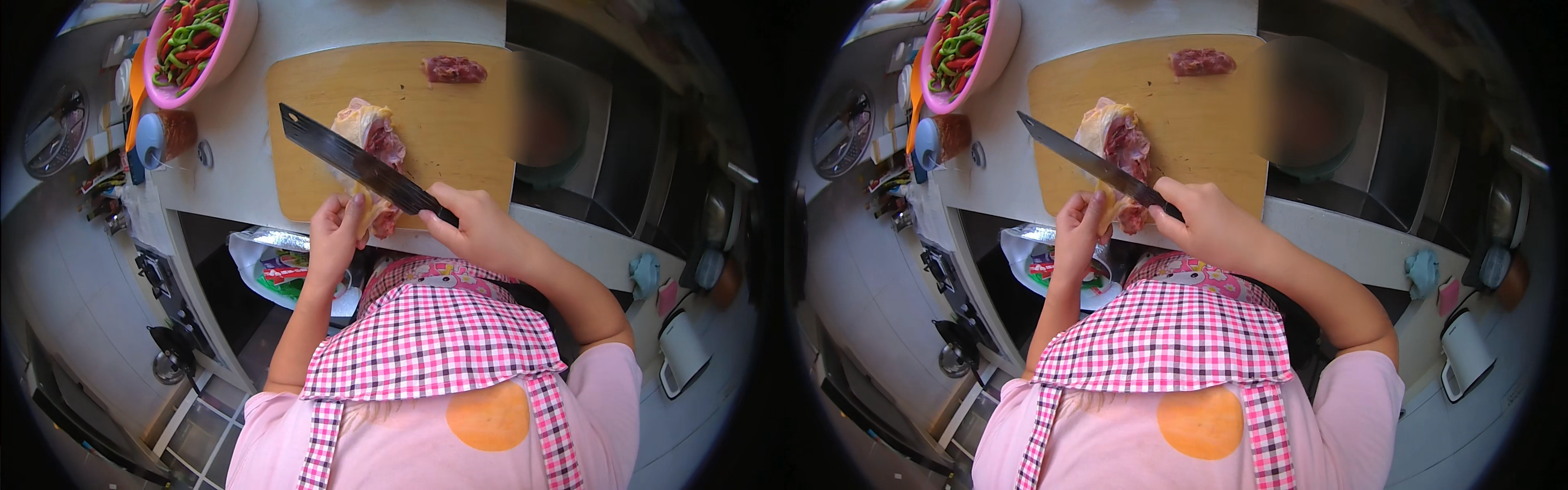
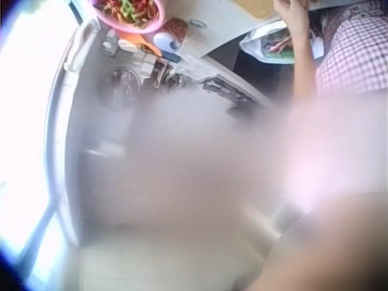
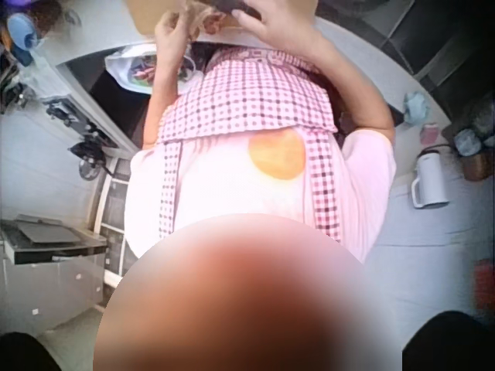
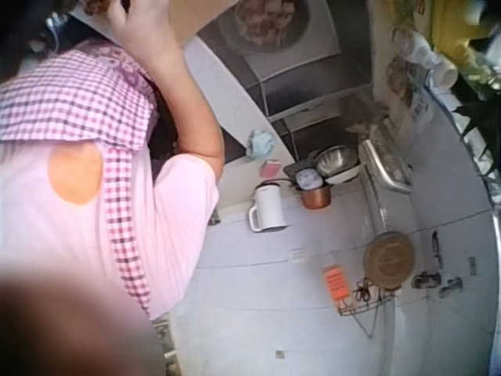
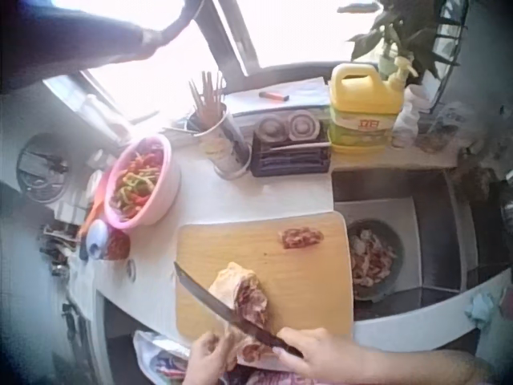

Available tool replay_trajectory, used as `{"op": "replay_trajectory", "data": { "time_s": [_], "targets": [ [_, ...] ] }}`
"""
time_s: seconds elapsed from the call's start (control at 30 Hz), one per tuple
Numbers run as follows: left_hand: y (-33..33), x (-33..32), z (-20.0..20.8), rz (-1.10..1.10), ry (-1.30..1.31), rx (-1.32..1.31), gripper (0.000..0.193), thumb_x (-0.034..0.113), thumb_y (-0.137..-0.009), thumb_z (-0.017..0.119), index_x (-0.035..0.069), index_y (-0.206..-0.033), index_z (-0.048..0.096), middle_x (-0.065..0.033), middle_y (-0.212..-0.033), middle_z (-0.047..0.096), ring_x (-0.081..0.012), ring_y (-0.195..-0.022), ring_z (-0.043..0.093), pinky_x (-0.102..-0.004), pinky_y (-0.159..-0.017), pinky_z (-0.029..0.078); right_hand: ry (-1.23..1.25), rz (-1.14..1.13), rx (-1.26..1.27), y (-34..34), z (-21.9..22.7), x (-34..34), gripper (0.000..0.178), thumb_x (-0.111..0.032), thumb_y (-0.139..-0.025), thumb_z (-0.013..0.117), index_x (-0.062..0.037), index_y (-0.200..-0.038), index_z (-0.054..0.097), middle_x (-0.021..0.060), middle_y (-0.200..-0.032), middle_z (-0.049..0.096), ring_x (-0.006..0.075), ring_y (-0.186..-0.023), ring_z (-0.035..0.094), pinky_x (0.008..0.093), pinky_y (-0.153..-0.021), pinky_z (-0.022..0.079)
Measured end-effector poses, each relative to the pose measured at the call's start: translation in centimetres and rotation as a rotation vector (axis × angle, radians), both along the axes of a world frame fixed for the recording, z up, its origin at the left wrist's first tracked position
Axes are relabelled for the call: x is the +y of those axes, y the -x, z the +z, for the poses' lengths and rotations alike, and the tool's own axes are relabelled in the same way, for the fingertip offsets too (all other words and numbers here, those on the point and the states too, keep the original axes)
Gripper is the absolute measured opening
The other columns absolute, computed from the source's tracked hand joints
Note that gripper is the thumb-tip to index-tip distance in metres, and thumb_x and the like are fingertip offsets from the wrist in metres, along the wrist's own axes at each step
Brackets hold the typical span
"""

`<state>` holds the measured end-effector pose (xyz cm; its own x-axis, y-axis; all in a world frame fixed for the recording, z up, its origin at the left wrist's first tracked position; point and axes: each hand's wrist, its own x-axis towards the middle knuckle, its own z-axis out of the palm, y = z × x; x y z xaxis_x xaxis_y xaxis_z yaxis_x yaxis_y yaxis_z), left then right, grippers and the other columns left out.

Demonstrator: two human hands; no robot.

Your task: The person uses a cleaver to cut a large piece of raw meat on a wooden cutting board. They separate the meat into smaller pieces and transfer them into a bowl in the sink. The person also removes excess fat and skin from the meat by hand and with the knife.

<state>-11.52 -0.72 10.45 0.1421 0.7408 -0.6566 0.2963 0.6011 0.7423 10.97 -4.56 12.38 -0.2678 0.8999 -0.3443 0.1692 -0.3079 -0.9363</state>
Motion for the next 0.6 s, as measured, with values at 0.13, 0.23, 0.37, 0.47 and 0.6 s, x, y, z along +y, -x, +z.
{"op": "replay_trajectory", "data": {
  "time_s": [0.13,0.23,0.37,0.47,0.6],
  "targets": [
    [0.0,-0.5,-0.2,-0.003,-0.005,-0.095,0.030,0.030,-0.099,0.046,0.002,-0.090,0.053,-0.0026,-0.065,0.057,-0.0062,-0.047,0.046,-0.0195,-0.043,0.035,-0.106,0.064,-0.116,-0.3,0.3,0.0,0.017,-0.015,-0.090,0.055,0.0013,-0.095,0.053,0.0236,-0.072,0.058,0.0383,-0.065,0.057,0.0416,-0.059,0.045],
    [-2.3,-0.7,0.5,0.145,-0.038,-0.120,0.032,0.030,-0.100,0.044,0.002,-0.087,0.053,-0.0027,-0.064,0.056,-0.0069,-0.049,0.049,-0.0201,-0.045,0.039,-0.076,0.123,-0.125,0.1,0.8,1.2,0.019,-0.016,-0.089,0.054,0.0019,-0.093,0.050,0.0268,-0.076,0.059,0.0443,-0.072,0.059,0.0481,-0.062,0.046],
    [-2.7,-0.7,-0.7,0.062,-0.135,-0.137,0.033,0.029,-0.100,0.043,0.002,-0.084,0.052,-0.0008,-0.060,0.053,-0.0085,-0.052,0.053,-0.0220,-0.049,0.045,-0.050,0.076,-0.073,2.4,-0.8,3.9,0.018,-0.017,-0.089,0.054,0.0002,-0.095,0.051,0.0264,-0.076,0.060,0.0438,-0.071,0.059,0.0474,-0.061,0.046],
    [-2.6,-0.5,0.6,0.003,-0.271,0.056,0.035,0.027,-0.101,0.043,0.001,-0.079,0.052,0.0000,-0.057,0.050,-0.0082,-0.054,0.051,-0.0232,-0.050,0.043,-0.025,0.077,-0.054,2.0,-1.2,4.4,0.018,-0.018,-0.089,0.054,-0.0013,-0.097,0.054,0.0254,-0.075,0.060,0.0425,-0.069,0.059,0.0455,-0.060,0.046],
    [-1.5,-0.2,-0.6,-0.088,-0.389,0.126,0.034,0.026,-0.100,0.044,0.000,-0.080,0.054,-0.0031,-0.059,0.054,-0.0071,-0.052,0.047,-0.0242,-0.048,0.038,0.087,0.122,0.005,0.2,-1.6,3.5,0.019,-0.017,-0.088,0.056,-0.0004,-0.099,0.056,0.0239,-0.076,0.061,0.0398,-0.068,0.061,0.0424,-0.061,0.047]
  ]
}}
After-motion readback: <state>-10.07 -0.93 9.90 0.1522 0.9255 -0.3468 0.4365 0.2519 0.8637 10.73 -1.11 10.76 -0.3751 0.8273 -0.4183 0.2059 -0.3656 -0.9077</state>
